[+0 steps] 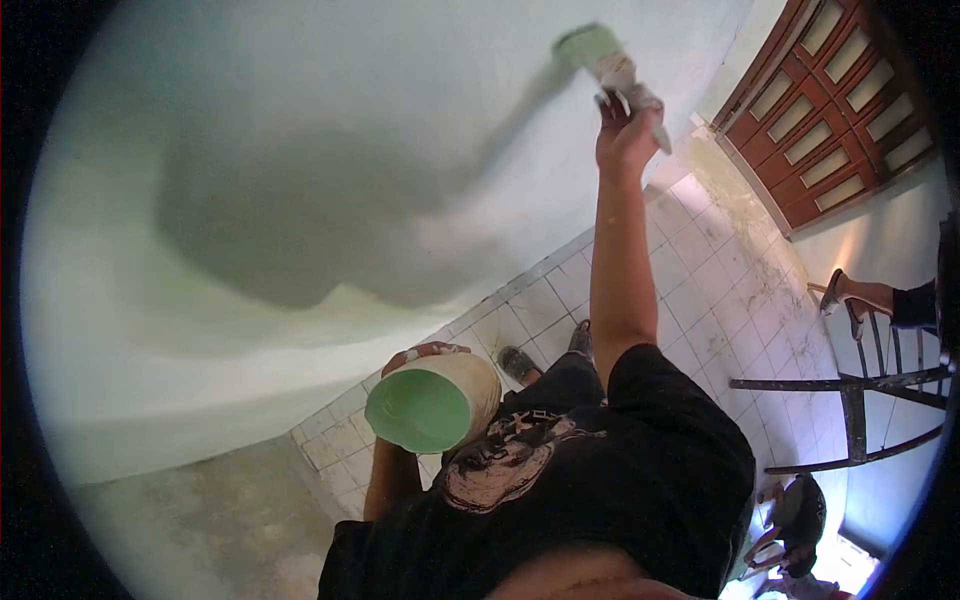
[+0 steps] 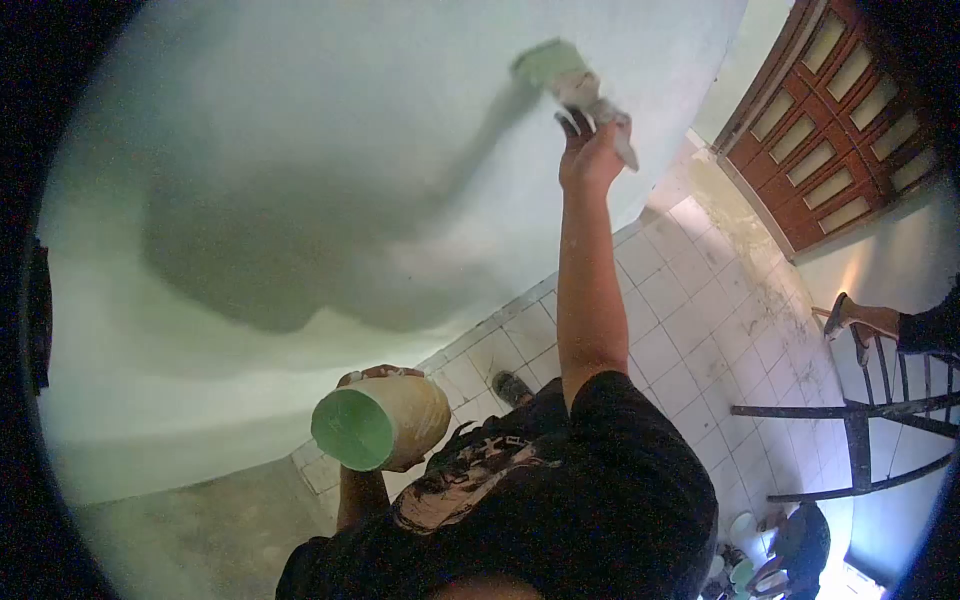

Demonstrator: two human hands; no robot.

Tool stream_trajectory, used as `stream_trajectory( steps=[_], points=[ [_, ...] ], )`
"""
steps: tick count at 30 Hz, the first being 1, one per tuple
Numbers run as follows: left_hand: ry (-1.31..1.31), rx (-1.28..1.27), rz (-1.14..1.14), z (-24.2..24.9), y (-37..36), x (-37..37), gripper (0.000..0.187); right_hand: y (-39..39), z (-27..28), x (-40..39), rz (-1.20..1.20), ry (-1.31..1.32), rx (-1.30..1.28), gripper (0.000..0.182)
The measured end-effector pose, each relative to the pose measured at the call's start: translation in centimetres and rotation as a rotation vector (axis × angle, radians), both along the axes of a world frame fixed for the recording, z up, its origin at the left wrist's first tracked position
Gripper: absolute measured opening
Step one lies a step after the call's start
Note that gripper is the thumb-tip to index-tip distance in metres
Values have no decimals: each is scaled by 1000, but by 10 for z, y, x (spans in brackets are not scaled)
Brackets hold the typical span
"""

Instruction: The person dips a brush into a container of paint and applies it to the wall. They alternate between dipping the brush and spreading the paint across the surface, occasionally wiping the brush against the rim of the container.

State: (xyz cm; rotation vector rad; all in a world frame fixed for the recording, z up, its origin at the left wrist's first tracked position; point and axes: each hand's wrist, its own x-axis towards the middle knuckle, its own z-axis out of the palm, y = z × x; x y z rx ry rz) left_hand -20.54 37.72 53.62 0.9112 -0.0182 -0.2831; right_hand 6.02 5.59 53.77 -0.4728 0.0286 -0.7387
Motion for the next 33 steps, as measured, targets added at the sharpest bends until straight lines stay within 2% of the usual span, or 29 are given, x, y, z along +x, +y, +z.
stream_trajectory(
  steps=[1,2,3,4,5,7,8,10,11,13,14,15,17,19,21,23,24,26,28,30,32,33],
  points=[
    [295,-82,-84,-10,6,4,51,6,-32,7,-13,-47,-55,22],
    [286,-74,-78,-8,8,4,51,14,-58,10,-17,102,-50,25],
    [319,-118,-101,-3,8,3,49,17,-96,11,20,141,-124,23],
    [352,-162,-125,0,9,3,47,21,-137,11,-3,140,-85,21],
    [337,-154,-120,2,8,3,47,22,-165,6,8,272,-49,19],
    [152,-67,-117,4,5,3,47,20,-244,-4,-15,333,-103,19],
    [66,-26,-118,6,2,3,47,19,-262,-11,-19,551,-108,14],
    [-104,48,-123,7,-3,4,51,9,-317,-19,-10,872,-358,11],
    [-194,80,-127,7,-5,4,53,10,-309,-18,-14,860,-358,11],
    [-369,139,-128,7,-8,4,59,18,-278,-20,93,879,-103,13],
    [-449,166,-125,7,-9,3,63,23,-259,-11,110,671,-70,15],
    [-446,158,-119,5,-7,1,63,33,-226,-4,46,640,-247,14],
    [-347,129,-164,-4,1,0,73,54,-101,-18,-6,549,-252,13],
    [-237,89,-151,-15,12,-6,78,66,-41,-33,23,329,-85,17],
    [-126,47,-135,-30,14,-13,83,62,-8,-44,59,130,42,19],
    [-334,56,-78,-50,16,-15,88,65,-20,-43,21,117,66,19],
    [-664,170,-99,-26,3,-5,94,66,-30,-39,-24,96,105,18],
    [-677,186,-94,-17,-3,-5,96,82,-91,-36,-43,142,-82,17],
    [-699,199,-97,-15,1,-5,99,87,-151,-43,-12,265,-117,14],
    [-502,309,-186,-16,10,-11,104,81,-230,-41,-38,483,-153,11],
    [-588,331,-145,-14,8,-16,106,77,-243,-48,-25,675,-107,9],
    [-668,347,-99,-14,5,-15,107,73,-235,-39,-32,654,-113,9]
  ],
)
